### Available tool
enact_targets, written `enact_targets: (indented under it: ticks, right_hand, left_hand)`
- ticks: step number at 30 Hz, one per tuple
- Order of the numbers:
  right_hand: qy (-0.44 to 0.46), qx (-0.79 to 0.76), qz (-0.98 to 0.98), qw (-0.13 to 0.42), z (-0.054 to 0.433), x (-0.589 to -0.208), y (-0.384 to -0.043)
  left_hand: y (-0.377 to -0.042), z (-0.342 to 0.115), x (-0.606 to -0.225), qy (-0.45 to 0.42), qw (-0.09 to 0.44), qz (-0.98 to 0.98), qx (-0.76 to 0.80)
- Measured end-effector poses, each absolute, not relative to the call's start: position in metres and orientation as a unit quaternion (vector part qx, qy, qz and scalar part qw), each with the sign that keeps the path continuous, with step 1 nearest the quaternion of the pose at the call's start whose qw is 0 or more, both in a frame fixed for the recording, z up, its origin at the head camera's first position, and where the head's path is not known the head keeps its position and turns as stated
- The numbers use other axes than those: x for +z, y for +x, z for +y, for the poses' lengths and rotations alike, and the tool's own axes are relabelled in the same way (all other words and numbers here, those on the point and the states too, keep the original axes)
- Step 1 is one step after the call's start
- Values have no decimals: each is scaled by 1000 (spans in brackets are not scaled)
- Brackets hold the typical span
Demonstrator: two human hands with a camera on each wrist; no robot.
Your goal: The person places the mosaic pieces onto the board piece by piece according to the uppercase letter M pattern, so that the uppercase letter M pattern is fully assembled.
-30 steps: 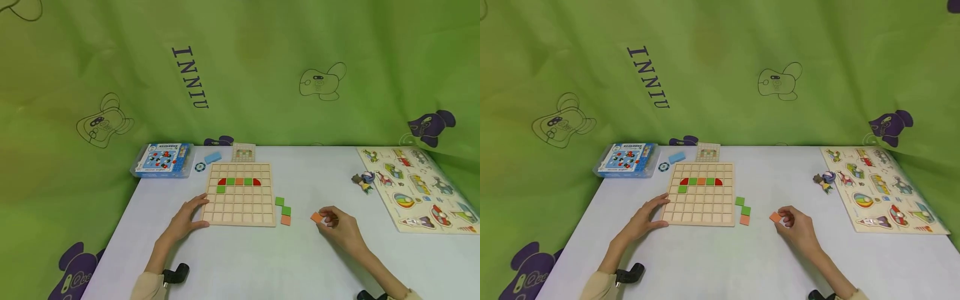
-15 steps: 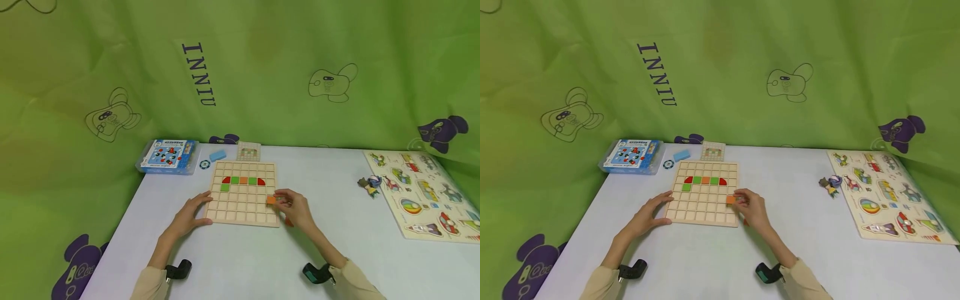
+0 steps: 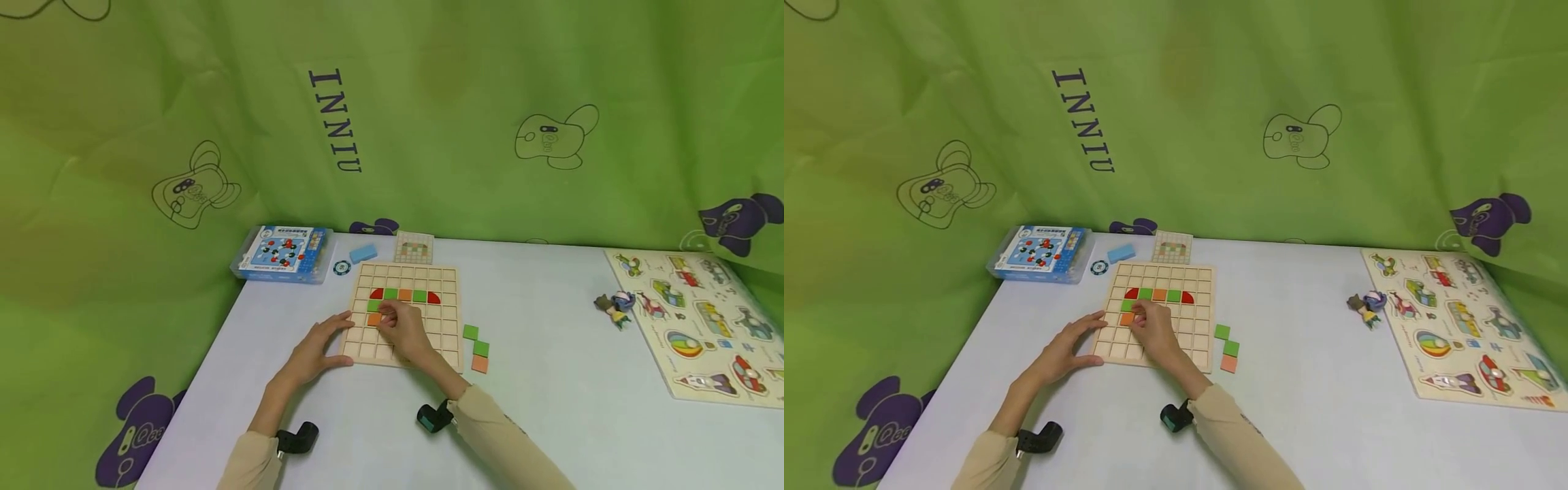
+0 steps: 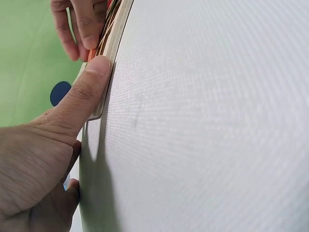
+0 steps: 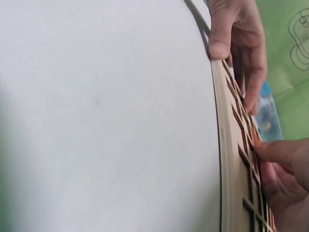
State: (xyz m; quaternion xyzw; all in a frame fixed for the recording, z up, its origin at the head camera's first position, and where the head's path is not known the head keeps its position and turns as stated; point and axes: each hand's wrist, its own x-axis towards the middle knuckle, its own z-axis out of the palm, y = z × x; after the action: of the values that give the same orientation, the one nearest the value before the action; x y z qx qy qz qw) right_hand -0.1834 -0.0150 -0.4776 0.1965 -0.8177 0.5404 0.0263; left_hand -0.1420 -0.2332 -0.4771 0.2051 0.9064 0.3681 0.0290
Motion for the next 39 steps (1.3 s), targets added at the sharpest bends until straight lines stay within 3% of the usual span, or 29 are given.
enact_targets:
  ticks: [10,21,25,39]
  right_hand:
    - [172,585,-792,2,0,-468,-175]
    - [164,511,-842,58,154,-472,-147]
    - [160,479,-861,59,188,-481,-149]
    - [170,431,-886,15,153,-476,-175]
  left_hand:
    - [-142,-232,-476,202,30,907,370]
    - [-136,-230,-479,196,31,910,364]
    - [-139,-232,-479,197,22,910,363]
    - [-140,-233,-480,204,23,908,366]
